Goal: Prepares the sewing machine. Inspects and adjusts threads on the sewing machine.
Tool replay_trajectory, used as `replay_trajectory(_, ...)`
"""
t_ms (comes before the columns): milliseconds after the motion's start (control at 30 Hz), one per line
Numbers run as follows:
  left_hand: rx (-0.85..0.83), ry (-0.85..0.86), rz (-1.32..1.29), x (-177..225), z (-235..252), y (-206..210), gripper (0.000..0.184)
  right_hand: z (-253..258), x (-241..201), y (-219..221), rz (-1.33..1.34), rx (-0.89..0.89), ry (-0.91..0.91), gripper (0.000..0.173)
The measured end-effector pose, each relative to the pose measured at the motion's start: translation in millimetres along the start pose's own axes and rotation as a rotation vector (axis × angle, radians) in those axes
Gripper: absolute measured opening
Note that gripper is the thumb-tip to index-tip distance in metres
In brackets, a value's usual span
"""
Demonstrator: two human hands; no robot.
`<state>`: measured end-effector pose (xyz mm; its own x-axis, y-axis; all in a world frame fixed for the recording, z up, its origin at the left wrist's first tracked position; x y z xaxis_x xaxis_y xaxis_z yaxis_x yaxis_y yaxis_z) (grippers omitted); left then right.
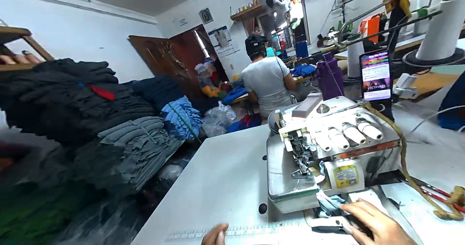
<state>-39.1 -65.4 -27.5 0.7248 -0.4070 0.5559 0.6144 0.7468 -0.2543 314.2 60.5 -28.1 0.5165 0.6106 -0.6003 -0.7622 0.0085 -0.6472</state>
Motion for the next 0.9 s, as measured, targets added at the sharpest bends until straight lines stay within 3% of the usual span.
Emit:
replay_trajectory(133,-0.159,-0.025,0.047,-9,76,67,0.030,5,-5,-10,0.083,0.006,-0.136,0.029)
replay_trajectory(233,-0.419,-0.248,0.125,-40,113,121,0.037,18,-27,-1,0.002,-0.137,-0.181,0.032)
replay_trajectory(300,-0.631,-0.334,0.291,-60,119,145,0.042,26,-33,13,-0.116,-0.275,-0.069,0.039)
replay_trajectory(367,-0.808,-0.317,0.478,-57,119,155,0.044,34,-34,23,-0.252,-0.469,0.171,0.052)
replay_trajectory(433,-0.844,-0.289,0.516,-56,117,156,0.042,42,-41,21,-0.325,-0.661,0.409,0.064)
replay_trajectory(500,-0.854,-0.324,0.464,-62,116,153,0.042,47,-41,21,-0.341,-0.747,0.483,0.068)
replay_trajectory(600,-0.779,-0.336,0.312,-67,114,149,0.036,39,-32,27,-0.334,-0.621,0.348,0.063)
replay_trajectory(700,-0.745,-0.325,0.282,-66,111,147,0.033,23,-28,25,-0.284,-0.359,0.088,0.041)
replay_trajectory(767,-0.754,-0.311,0.313,-62,112,148,0.032,20,-39,5,-0.250,-0.212,-0.013,0.027)
replay_trajectory(900,-0.747,-0.249,0.390,-52,109,151,0.031,26,-68,-57,-0.212,0.111,-0.099,0.021)
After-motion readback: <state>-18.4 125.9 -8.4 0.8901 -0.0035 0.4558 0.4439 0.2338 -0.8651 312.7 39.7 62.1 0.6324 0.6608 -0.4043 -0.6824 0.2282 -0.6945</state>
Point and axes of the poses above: each hand's wrist, its own z-axis towards the middle knuckle, its own y-axis out of the palm, x = y × z, the point moved 2 cm from there along z, towards the middle knuckle, and after that the axes turned 8 degrees about y, right-handed, at the moved point
